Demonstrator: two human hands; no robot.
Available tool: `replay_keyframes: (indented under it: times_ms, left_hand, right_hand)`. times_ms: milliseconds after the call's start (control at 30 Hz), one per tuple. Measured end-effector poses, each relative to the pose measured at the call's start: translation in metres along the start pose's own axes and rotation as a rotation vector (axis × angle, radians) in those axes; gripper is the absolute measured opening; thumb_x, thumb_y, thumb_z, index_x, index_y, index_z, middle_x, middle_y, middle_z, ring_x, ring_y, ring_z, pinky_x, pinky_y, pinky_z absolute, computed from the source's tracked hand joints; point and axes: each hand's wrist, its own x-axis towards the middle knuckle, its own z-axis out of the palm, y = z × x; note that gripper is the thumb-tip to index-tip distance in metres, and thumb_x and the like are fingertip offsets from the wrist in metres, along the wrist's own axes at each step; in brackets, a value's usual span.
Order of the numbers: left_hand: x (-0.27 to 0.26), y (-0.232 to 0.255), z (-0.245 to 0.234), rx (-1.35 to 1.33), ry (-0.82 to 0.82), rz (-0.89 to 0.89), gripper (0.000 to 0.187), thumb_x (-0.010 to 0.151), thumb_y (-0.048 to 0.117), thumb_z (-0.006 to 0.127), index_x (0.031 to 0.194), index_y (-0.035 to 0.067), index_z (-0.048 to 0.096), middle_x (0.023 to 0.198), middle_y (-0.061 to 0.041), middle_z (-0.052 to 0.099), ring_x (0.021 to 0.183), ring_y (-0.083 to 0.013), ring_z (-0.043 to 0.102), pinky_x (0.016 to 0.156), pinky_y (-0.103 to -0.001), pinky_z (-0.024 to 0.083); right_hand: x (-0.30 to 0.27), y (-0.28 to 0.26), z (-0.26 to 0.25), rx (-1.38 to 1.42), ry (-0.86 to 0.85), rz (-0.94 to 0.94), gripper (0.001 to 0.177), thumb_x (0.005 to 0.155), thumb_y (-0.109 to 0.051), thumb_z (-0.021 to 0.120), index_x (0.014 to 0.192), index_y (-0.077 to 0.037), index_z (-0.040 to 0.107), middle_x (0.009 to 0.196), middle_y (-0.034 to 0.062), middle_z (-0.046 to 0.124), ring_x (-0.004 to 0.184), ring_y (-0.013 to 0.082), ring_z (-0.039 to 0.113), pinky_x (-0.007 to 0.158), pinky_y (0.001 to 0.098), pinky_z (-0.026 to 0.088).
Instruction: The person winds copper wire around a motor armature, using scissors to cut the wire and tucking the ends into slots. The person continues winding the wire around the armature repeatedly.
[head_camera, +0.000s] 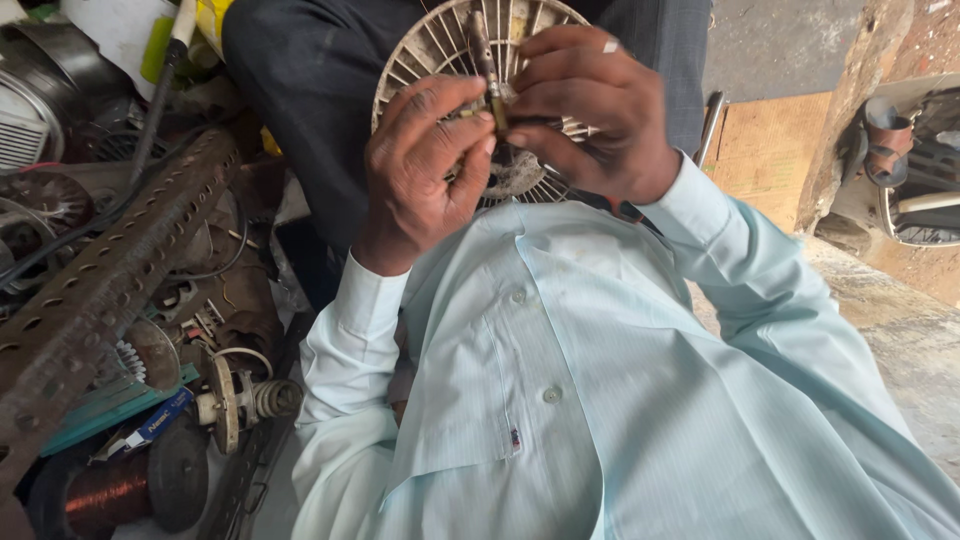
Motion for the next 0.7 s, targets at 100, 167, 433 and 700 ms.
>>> replay_keyframes:
  times_ms: [100, 167, 433, 700]
  left_hand:
    - [0.007, 0.003, -0.004, 0.061, 0.023, 0.127, 0.015, 0.096, 0.005, 0.078, 0.109, 0.000, 0.072, 0.126, -0.017, 0.066, 0.121, -0.0336, 0.063, 0.104, -0.044, 0.057]
    - [0.009, 0.003, -0.005, 0.105, 0.003, 0.159, 0.015, 0.098, 0.004, 0.080, 0.109, 0.000, 0.072, 0.126, -0.014, 0.067, 0.121, -0.0335, 0.065, 0.105, -0.043, 0.056]
    - [0.006, -0.007, -0.003, 0.051, -0.067, 0.163, 0.015, 0.103, 0.002, 0.078, 0.117, -0.001, 0.073, 0.125, -0.011, 0.069, 0.117, -0.0307, 0.069, 0.105, -0.040, 0.057]
    - [-0.020, -0.019, 0.055, -0.139, 0.241, 0.080, 0.022, 0.107, 0.003, 0.067, 0.129, 0.008, 0.065, 0.130, -0.009, 0.068, 0.123, -0.0259, 0.068, 0.107, -0.038, 0.060]
  right_hand:
    - [-0.006, -0.011, -0.012, -0.166, 0.106, 0.044, 0.031, 0.078, -0.015, 0.089, 0.094, 0.003, 0.071, 0.100, 0.0163, 0.070, 0.111, 0.0394, 0.066, 0.094, 0.0477, 0.057]
    - [-0.013, -0.004, -0.012, -0.189, 0.063, -0.008, 0.026, 0.089, -0.013, 0.091, 0.100, 0.001, 0.072, 0.107, 0.0138, 0.072, 0.118, 0.0390, 0.066, 0.099, 0.0469, 0.057]
    - [-0.046, 0.006, 0.019, -0.121, 0.187, 0.087, 0.021, 0.097, -0.006, 0.088, 0.111, 0.002, 0.075, 0.114, 0.0156, 0.075, 0.118, 0.0342, 0.071, 0.104, 0.0434, 0.060]
    - [-0.061, 0.009, 0.039, 0.365, 0.332, 0.332, 0.015, 0.106, -0.003, 0.080, 0.119, -0.001, 0.073, 0.126, 0.0134, 0.071, 0.121, 0.0237, 0.066, 0.108, 0.0342, 0.055]
